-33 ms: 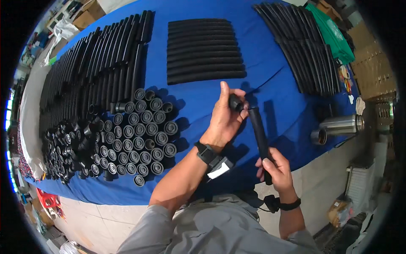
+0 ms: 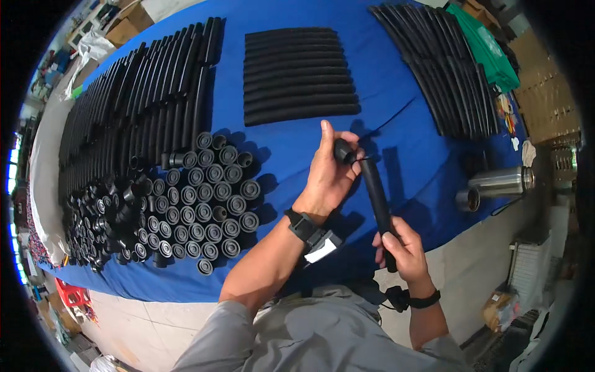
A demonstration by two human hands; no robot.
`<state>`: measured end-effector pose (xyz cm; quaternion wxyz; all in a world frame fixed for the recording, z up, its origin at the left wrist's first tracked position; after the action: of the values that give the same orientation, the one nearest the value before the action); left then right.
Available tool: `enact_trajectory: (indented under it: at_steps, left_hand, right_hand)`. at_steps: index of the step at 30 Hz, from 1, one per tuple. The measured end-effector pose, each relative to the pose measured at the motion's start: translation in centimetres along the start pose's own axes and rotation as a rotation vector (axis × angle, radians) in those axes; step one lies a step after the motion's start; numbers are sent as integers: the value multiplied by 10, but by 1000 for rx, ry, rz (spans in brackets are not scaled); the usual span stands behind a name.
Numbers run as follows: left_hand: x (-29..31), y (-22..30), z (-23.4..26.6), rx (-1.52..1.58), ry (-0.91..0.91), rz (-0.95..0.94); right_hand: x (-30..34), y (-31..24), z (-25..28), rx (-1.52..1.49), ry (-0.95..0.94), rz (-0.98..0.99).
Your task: Assembling plastic tubes with end caps at a workstation.
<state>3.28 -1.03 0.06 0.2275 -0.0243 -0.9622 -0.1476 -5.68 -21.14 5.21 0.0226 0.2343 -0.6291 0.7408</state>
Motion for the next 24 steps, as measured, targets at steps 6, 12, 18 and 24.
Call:
enact_trajectory:
  at_steps: [6, 12, 18, 24]
  left_hand:
    - [5, 1, -1, 71, -65, 120]
    - [3, 4, 6, 147, -95, 185]
    - [5, 5, 6, 5, -129, 61]
    - [12, 3, 0, -185, -28, -107]
  right_hand:
    - [-9, 7, -12, -6, -95, -2]
    - [-4, 6, -22, -158, -127, -117]
    - [-2, 9, -21, -261, -110, -198]
    - [0, 5, -27, -188, -30, -187]
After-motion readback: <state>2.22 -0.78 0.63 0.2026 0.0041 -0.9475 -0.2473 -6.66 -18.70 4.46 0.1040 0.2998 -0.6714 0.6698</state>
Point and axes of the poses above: each hand's wrist, its own x-axis away from the middle knuckle, its own z-axis out of the back of the hand, y = z × x, the point moved 1 cm from there along -x, towards the middle knuckle, and after that the axes turned 10 degrees about y, right-handed, at the moved point
